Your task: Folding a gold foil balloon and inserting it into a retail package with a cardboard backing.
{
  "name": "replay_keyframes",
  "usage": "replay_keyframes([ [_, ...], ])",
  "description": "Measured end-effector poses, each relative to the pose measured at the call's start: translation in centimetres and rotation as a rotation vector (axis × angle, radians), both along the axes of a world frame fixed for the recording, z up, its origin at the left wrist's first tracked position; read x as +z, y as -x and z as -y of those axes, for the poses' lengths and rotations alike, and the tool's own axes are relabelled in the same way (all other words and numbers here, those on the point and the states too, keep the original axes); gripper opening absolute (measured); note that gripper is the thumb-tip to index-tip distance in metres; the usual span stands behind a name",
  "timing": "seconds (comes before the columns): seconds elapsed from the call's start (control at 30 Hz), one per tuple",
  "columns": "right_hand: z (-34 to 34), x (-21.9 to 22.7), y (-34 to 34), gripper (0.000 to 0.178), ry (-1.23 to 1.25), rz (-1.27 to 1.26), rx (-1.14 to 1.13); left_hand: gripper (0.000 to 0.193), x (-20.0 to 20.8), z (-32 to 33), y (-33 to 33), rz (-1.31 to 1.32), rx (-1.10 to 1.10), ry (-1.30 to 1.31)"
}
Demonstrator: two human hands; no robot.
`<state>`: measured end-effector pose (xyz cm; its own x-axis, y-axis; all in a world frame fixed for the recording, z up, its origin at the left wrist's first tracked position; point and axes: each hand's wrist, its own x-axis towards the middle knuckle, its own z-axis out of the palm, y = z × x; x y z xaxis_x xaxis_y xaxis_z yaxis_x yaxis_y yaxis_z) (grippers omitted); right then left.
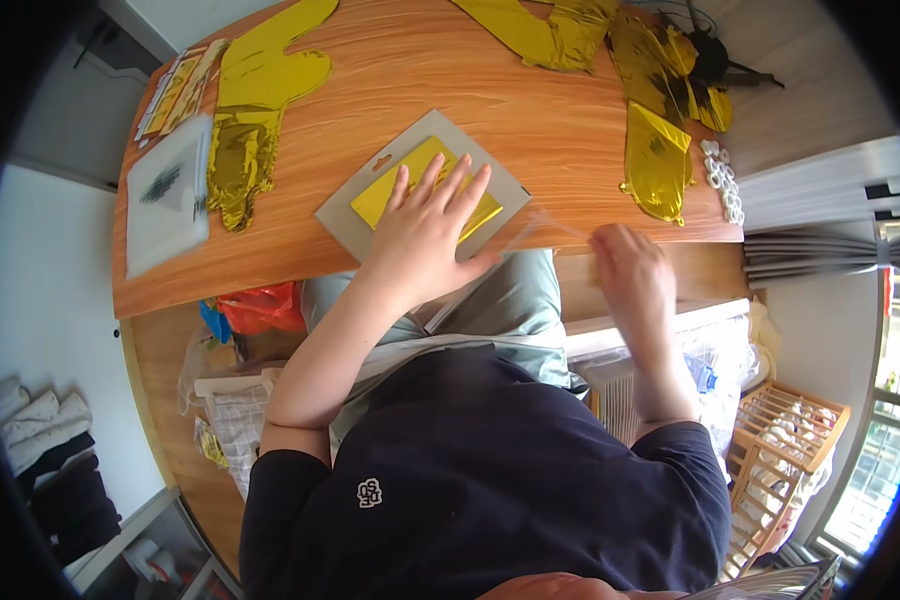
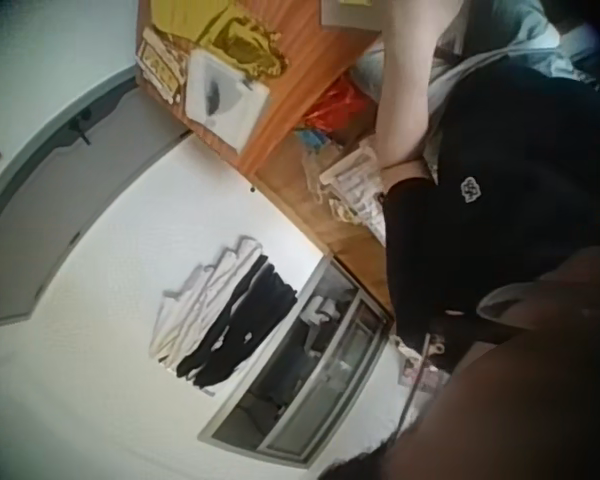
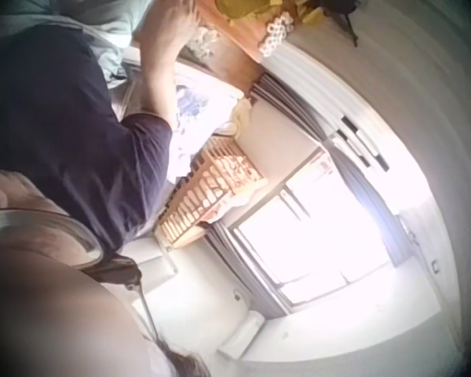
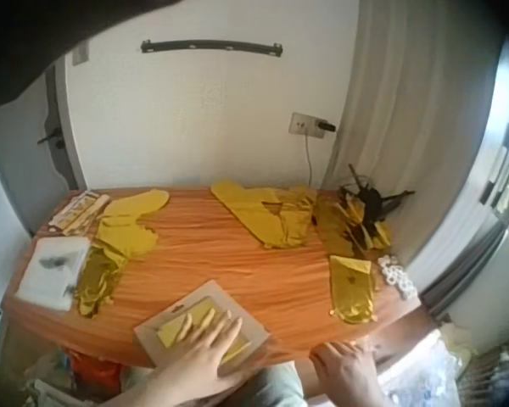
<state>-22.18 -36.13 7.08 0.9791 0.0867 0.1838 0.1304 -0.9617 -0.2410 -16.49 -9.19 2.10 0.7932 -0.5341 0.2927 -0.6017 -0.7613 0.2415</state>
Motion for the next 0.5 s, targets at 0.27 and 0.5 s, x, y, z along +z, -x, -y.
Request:
replay_keyframes([
  [0.27, -1.3, -1.9, 0.0, 0.010, 0.136, 0.069, 0.059, 0.071, -1.3, 0.7, 0.0, -0.118, -0.010, 0.015],
  [0.5, -2.3, -0.7, 1.0, 0.009, 0.139, 0.059, 0.040, 0.067, -1.2, 0.7, 0.0, -0.139, 0.020, 0.018],
])
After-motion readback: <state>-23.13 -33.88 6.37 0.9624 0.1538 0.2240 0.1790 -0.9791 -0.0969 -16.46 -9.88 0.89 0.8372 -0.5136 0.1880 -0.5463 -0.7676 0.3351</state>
